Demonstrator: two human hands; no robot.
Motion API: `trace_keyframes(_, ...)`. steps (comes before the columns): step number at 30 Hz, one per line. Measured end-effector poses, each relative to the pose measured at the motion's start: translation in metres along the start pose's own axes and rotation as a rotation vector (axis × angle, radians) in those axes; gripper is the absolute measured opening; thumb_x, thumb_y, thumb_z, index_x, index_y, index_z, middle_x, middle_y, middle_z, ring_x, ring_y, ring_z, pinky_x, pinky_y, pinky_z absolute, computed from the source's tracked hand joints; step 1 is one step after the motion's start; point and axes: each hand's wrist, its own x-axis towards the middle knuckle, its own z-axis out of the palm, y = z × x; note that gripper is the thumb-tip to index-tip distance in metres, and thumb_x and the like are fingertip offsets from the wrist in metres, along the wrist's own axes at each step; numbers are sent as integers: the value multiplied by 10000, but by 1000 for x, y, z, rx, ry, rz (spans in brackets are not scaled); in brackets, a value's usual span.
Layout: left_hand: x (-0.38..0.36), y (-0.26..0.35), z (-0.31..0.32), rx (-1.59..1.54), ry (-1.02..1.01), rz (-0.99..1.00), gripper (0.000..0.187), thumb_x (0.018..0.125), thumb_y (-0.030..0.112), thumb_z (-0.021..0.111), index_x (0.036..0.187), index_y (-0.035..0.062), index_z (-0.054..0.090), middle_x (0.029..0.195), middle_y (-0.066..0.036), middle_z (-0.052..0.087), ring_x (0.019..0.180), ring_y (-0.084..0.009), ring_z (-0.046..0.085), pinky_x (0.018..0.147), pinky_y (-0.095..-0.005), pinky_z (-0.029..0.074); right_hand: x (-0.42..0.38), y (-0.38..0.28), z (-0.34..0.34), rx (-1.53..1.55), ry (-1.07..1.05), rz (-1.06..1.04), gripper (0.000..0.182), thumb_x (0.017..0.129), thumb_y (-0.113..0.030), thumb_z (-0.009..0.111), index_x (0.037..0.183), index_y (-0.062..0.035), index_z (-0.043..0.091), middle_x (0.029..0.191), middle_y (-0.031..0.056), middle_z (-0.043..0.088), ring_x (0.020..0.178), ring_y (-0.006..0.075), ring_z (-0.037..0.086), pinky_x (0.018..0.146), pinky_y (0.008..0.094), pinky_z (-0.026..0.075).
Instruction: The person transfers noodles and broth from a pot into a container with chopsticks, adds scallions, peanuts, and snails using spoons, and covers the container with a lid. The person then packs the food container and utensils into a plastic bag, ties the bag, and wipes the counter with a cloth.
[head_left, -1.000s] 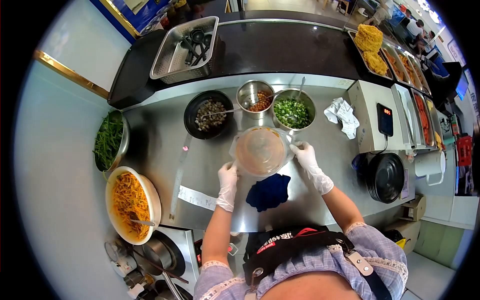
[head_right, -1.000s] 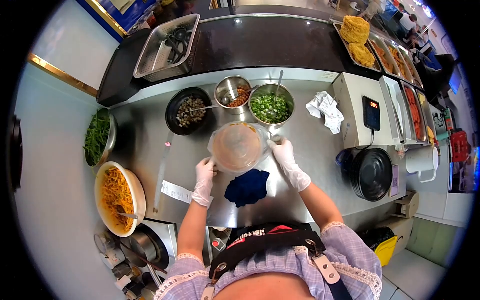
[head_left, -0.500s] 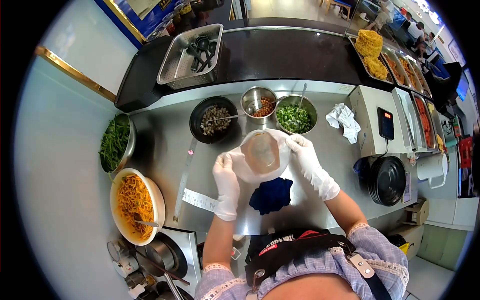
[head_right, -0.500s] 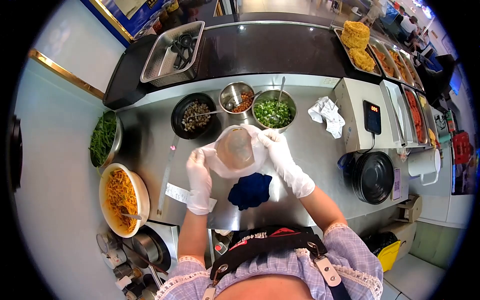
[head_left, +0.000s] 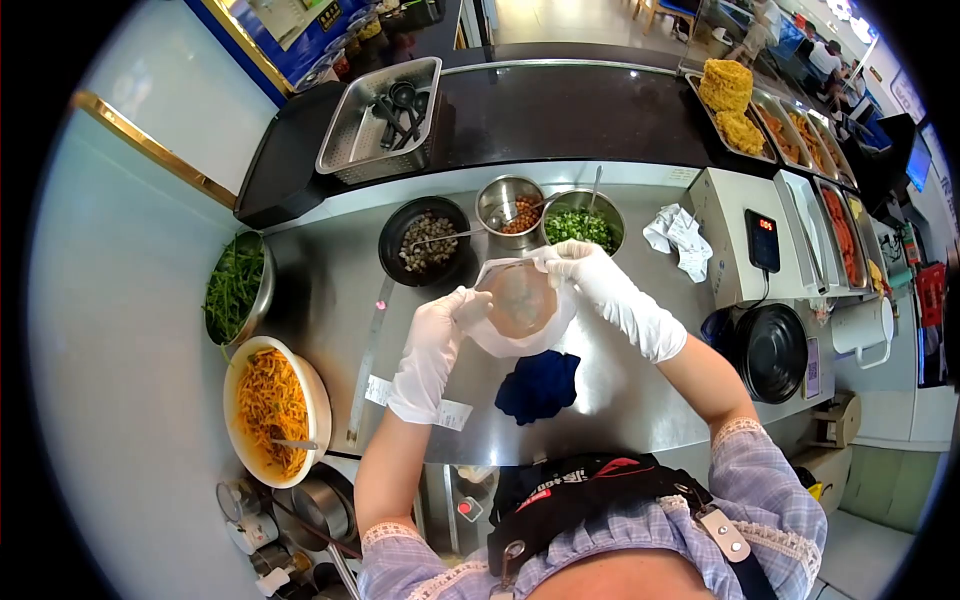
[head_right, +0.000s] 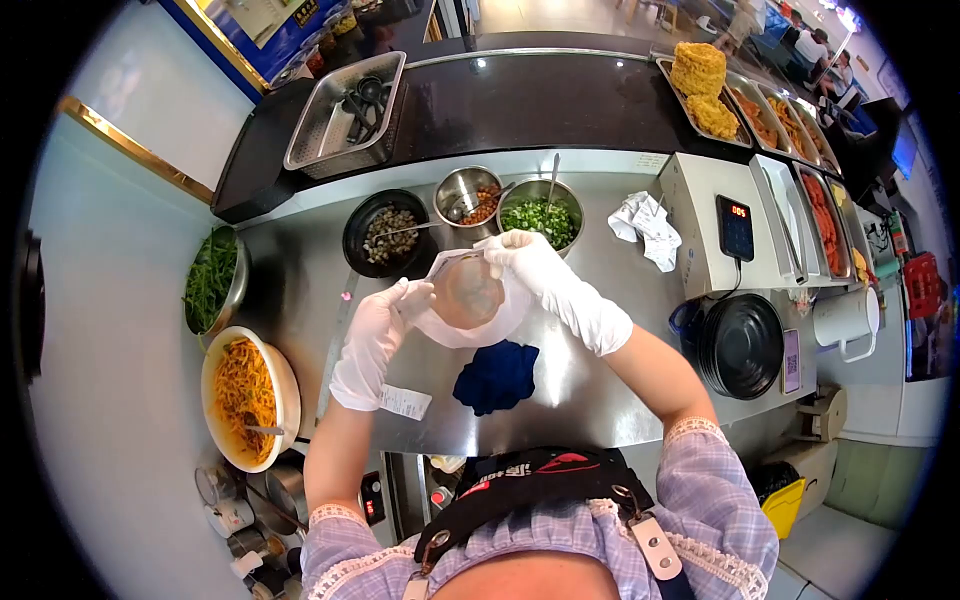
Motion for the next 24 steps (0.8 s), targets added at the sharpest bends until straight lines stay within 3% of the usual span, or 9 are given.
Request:
trace_keyframes(5,-21,32,18,-137,39,-58,301,934,178,530,1062,-94,541,985,-170,627,961,-248,606,904,-368,468,-13,-33,8,-60,14,3,134,865,-62,554,908,38,632,721,54,621,664,109,565,673,238,455)
trace_keyframes(11,-38,47,30,33,-100,40,361,934,239,532,1094,-85,527,1044,-179,614,968,-260,600,927,-362,454,-30,-44,15,-178,20,-108,156,840,-54,528,878,56,632,707,86,645,710,141,612,689,241,477)
trace_keyframes(15,-15,39,20,129,-117,-74,388,951,278,490,1097,-75,553,1089,-167,615,1003,-256,587,956,-368,420,-14,-14,6,-298,-16,-59,236,814,-129,579,974,17,671,859,73,672,760,139,592,709,269,478)
trace_keyframes(16,-9,32,11,101,-134,-61,374,955,273,478,1076,-69,571,1107,-172,615,1032,-249,581,963,-359,412,-24,-9,10,-165,-4,-112,183,813,-146,571,864,4,662,761,90,657,675,154,621,626,300,505)
trace_keyframes(19,-25,26,32,349,-270,108,378,964,259,440,1092,-63,589,1150,-162,608,1077,-220,573,966,-332,410,-43,39,-6,-941,403,-881,276,865,-266,542,1023,-56,628,803,139,626,742,285,617,673,389,501)
trace_keyframes(20,-37,24,43,434,-248,163,378,964,243,426,1132,-57,582,1135,-137,614,1069,-198,577,953,-311,416,-91,9,-4,-1123,467,-863,286,862,-279,541,1046,-75,619,828,152,621,758,300,612,676,404,496)
trace_keyframes(21,-33,20,40,509,-164,205,341,955,220,436,1093,-45,599,1105,-123,621,1039,-185,580,931,-303,422,-114,4,-10,-627,328,-650,272,848,-242,553,1043,-61,608,866,158,627,796,314,617,715,410,492)
trace_keyframes(22,-35,18,39,529,-182,178,337,954,223,439,1092,-43,594,1074,-114,626,1025,-182,579,921,-302,425,-117,45,-16,-441,443,-560,270,838,-197,558,1067,-59,595,895,179,627,850,339,615,753,417,489)
trace_keyframes(24,-43,21,38,538,-206,153,330,954,225,444,1101,-38,579,1030,-96,626,991,-175,576,895,-301,431,-159,82,-36,-478,409,-382,270,872,-199,531,1073,-33,601,1032,168,628,961,335,595,851,392,471)
